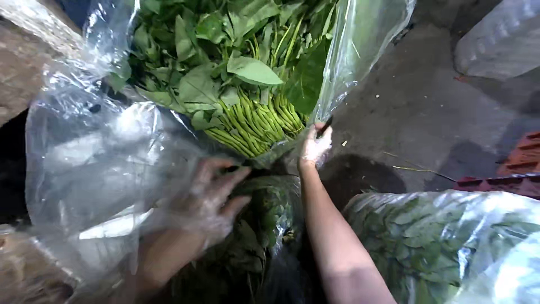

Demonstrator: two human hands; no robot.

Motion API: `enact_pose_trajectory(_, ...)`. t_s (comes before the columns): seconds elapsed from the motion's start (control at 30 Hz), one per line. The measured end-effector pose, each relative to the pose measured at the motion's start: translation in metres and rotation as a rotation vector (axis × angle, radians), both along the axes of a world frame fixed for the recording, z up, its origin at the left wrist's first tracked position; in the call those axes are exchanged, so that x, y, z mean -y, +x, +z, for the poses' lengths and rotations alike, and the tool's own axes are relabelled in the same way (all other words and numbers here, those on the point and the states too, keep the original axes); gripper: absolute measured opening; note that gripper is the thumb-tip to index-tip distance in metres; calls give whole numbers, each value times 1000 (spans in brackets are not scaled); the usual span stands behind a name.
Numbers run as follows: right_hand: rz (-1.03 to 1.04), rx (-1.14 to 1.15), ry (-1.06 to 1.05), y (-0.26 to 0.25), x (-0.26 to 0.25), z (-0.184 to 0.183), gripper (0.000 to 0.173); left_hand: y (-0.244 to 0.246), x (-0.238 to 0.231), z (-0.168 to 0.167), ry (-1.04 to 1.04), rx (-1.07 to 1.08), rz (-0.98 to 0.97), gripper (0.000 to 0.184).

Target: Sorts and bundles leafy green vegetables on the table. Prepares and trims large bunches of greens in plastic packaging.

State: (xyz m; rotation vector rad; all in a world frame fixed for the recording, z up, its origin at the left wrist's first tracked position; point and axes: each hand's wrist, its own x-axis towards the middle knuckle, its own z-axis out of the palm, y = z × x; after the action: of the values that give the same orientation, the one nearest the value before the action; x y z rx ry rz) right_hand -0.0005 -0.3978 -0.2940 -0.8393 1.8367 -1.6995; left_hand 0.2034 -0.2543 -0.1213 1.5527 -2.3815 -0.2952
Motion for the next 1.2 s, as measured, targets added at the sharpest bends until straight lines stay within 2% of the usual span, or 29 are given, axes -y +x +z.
enact_pose_trajectory(0.03,87,22,-26,6,4,5,31,-16,13,-6,33,-80,-31,29)
enact_pose_trajectory(0.1,332,163,-6,18,15,2,25,-45,50,-22,382,-260,-11,30)
enact_pose_trajectory(0.13,442,231,62,20,18,-3,24,-57,71,-35,621,-402,75,34)
enact_pose_trajectory(0.2,554,269,269,17,17,-19,26,-70,103,-85,811,-666,302,35)
enact_pose_trajectory(0.3,575,227,402,12,12,-36,31,-86,131,-147,867,-778,654,37)
enact_pose_trajectory(0.37,583,127,459,11,14,-32,39,-103,139,-164,917,-844,803,38)
enact_pose_trajectory(0.43,643,-14,560,10,15,-22,42,-119,143,-174,871,-844,912,37)
enact_pose_trajectory(0.57,872,-369,720,8,18,-5,43,-140,141,-169,750,-785,994,40)
enact_pose_trajectory(0.67,994,-451,739,-1,28,-20,57,-125,140,-181,853,-829,921,39)
enact_pose_trajectory(0.73,982,-361,693,-9,32,-43,61,-109,133,-175,969,-813,804,39)
enact_pose_trajectory(0.8,923,-281,642,-14,23,-56,56,-105,131,-162,998,-918,809,35)
enact_pose_trajectory(0.87,865,-152,588,-17,16,-54,52,-108,132,-155,1031,-981,835,28)
enact_pose_trajectory(0.93,718,-87,552,-22,14,-44,40,-114,133,-152,1061,-741,694,31)
enact_pose_trajectory(1.0,621,-142,593,-33,23,-36,49,-122,143,-152,866,-389,461,32)
enact_pose_trajectory(1.03,595,-161,627,-36,27,-35,59,-124,152,-150,723,-306,398,31)
enact_pose_trajectory(1.07,562,-143,655,-38,30,-40,69,-127,161,-149,647,-316,385,32)
enact_pose_trajectory(1.1,525,-108,667,-39,29,-42,74,-133,168,-152,647,-450,423,33)
enact_pose_trajectory(1.17,472,-52,695,-30,25,-41,79,-146,173,-155,815,-869,604,38)
enact_pose_trajectory(1.2,452,-16,703,-24,21,-39,80,-152,176,-160,849,-951,694,39)
